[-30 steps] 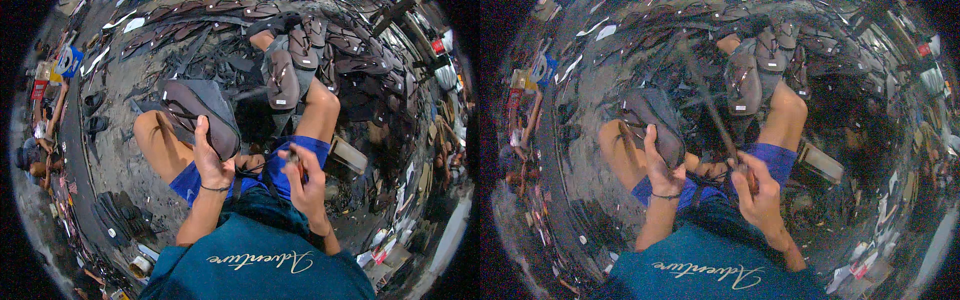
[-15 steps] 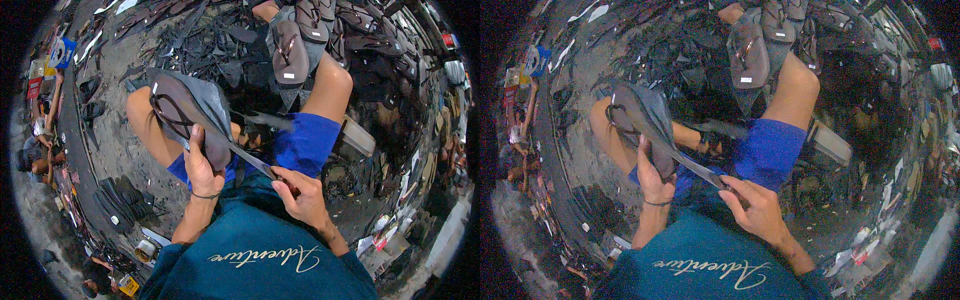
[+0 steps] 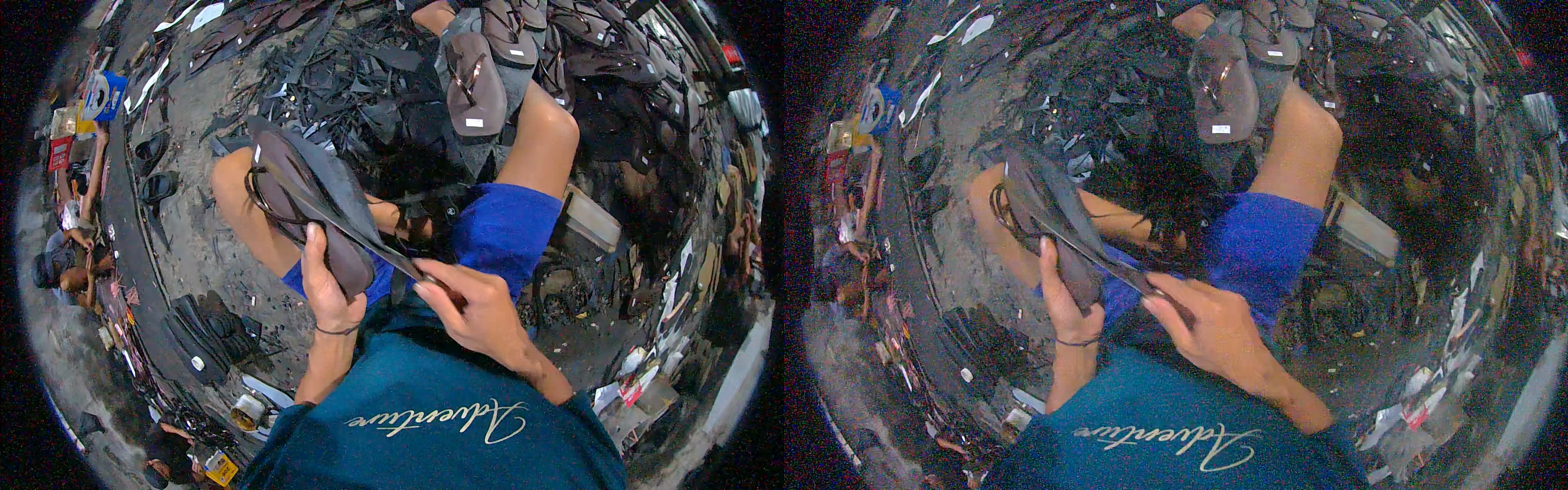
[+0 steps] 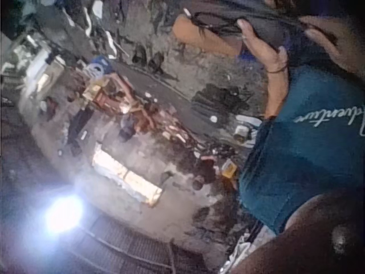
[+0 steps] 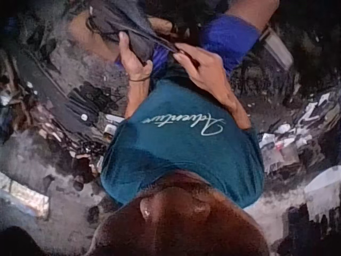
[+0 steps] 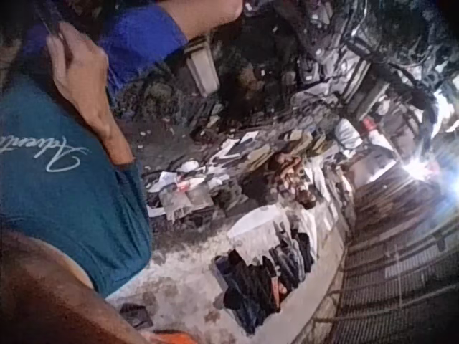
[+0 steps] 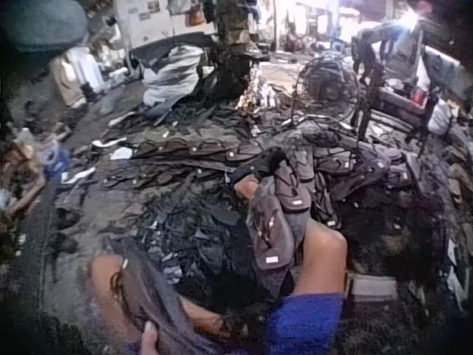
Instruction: The person sits on the ground and uses a knife to trim excess material from the edges of multiple sandals. They pick up each sandal, scrape the blade along the sole and strap edges, and place the trimmed sandals aside.
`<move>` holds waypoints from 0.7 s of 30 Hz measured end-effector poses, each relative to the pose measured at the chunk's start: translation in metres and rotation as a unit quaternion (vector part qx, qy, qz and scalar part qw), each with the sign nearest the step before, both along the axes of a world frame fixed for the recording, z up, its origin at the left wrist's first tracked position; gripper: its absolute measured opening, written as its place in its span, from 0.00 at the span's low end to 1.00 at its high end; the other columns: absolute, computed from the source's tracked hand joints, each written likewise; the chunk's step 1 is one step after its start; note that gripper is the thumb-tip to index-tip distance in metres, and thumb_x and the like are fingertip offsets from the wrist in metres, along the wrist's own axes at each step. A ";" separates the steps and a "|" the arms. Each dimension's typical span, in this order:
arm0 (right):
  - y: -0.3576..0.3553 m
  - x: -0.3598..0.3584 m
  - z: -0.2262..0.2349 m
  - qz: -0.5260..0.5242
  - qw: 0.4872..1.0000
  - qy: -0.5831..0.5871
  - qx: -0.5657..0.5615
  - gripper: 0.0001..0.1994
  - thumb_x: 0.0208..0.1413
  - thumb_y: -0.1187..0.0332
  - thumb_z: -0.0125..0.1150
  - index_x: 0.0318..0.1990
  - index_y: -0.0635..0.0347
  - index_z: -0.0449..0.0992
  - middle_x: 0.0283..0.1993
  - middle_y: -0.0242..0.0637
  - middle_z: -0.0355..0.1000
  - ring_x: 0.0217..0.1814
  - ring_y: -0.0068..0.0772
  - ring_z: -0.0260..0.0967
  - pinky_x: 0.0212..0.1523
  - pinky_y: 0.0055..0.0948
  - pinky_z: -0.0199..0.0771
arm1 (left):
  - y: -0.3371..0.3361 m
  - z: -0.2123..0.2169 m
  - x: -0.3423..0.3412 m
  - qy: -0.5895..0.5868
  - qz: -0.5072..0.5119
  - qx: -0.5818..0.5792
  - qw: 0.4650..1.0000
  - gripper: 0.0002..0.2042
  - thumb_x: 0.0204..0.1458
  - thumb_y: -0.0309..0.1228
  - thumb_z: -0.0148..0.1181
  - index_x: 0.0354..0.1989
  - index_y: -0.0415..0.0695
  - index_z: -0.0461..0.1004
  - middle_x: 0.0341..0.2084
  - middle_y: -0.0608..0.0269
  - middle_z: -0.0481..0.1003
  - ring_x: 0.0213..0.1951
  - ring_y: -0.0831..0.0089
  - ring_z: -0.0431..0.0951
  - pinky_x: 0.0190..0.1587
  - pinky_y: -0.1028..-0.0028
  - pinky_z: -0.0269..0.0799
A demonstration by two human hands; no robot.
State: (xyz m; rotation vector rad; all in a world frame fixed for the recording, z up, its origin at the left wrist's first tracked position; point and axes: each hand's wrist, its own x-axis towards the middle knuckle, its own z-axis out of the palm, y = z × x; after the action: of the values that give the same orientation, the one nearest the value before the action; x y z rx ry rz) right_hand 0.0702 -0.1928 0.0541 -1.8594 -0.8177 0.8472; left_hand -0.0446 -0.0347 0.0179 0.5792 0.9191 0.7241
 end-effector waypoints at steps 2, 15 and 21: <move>-0.004 -0.002 -0.006 -0.004 1.000 -0.001 0.005 0.14 0.59 0.62 0.64 0.49 0.59 0.79 0.32 0.46 0.78 0.30 0.43 0.78 0.31 0.36 0.78 | 0.000 0.005 0.000 0.012 -0.002 -0.010 1.000 0.18 0.64 0.46 0.53 0.52 0.45 0.73 0.42 0.66 0.78 0.43 0.75 0.77 0.47 0.73 0.73; 0.162 0.058 -0.105 0.007 0.993 -0.089 0.076 0.14 0.59 0.60 0.57 0.40 0.62 0.80 0.33 0.57 0.77 0.37 0.61 0.76 0.37 0.49 0.77 | -0.036 0.015 -0.020 0.116 -0.047 -0.018 0.992 0.17 0.60 0.47 0.57 0.43 0.46 0.71 0.28 0.64 0.75 0.28 0.73 0.76 0.27 0.74 0.75; 0.077 0.040 -0.029 0.016 0.948 0.318 0.024 0.21 0.61 0.50 0.61 0.38 0.64 0.81 0.30 0.40 0.78 0.31 0.28 0.74 0.34 0.28 0.73 | -0.023 -0.011 -0.010 0.088 -0.027 0.047 0.995 0.17 0.63 0.42 0.54 0.52 0.42 0.70 0.41 0.60 0.77 0.41 0.69 0.78 0.44 0.68 0.76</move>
State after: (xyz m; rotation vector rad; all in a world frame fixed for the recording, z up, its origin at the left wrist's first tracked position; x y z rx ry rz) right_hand 0.1100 -0.1156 0.0247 -1.3939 -0.4515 1.3356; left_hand -0.0545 -0.0578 0.0071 0.7571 1.0316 0.6776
